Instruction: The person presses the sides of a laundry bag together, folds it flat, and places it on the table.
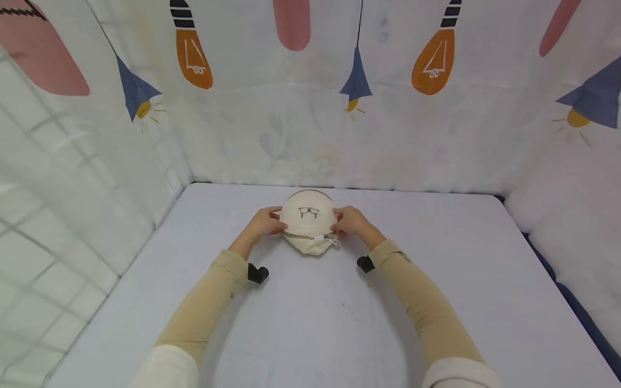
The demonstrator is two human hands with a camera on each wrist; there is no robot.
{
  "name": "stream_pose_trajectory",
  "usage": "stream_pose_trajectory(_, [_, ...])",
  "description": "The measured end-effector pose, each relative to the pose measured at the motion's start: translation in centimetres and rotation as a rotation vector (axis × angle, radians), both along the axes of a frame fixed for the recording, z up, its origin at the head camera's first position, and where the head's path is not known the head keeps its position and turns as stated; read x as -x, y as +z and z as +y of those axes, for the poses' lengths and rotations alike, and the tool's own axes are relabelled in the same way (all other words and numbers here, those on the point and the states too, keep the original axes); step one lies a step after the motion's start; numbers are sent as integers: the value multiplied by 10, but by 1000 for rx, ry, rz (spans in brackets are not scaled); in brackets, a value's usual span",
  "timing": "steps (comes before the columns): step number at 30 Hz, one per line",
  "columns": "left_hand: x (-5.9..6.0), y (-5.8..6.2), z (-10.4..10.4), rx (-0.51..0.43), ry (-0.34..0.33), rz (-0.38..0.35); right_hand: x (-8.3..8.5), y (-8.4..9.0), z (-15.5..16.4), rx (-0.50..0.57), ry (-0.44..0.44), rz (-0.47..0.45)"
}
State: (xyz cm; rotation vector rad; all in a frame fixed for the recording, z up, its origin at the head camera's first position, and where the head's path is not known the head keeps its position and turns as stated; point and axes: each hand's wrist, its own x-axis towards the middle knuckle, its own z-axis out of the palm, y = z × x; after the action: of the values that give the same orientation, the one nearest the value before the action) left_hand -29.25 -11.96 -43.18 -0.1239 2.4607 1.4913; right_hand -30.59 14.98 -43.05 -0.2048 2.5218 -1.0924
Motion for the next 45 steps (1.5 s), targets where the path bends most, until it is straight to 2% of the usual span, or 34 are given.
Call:
stream_pose_trajectory(6, [-2,3,-7,150,-105,35,-6,7,-3,-61,39,63])
stream_pose_trajectory(12, [-4,5,-9,300,-250,119,-9,13,-3,-270,209,238])
stream_pose_trajectory(16, [-4,6,-10,365,-343,161,-9,17,2,-327,302,281])
stream_pose_trajectory(23, [-8,5,-13,423,-436,199,-12,20,5,-360,407,236])
stream_pose_trajectory(26, [-8,4,-12,455,-467,221,-12,18,3,-344,421,194])
stream_pose_trajectory(31, [-8,2,-10,509,-507,217,-12,11,-2,-309,415,155])
stream_pose_trajectory(36, [-7,3,-4,558,-548,214,-13,5,-12,-288,424,178])
stream_pose_trajectory(40, [-7,4,2,600,-593,212,-14,1,-17,-319,445,215])
stream_pose_trajectory(45, [-4,2,10,652,-597,210,-14,-2,-17,-355,462,228])
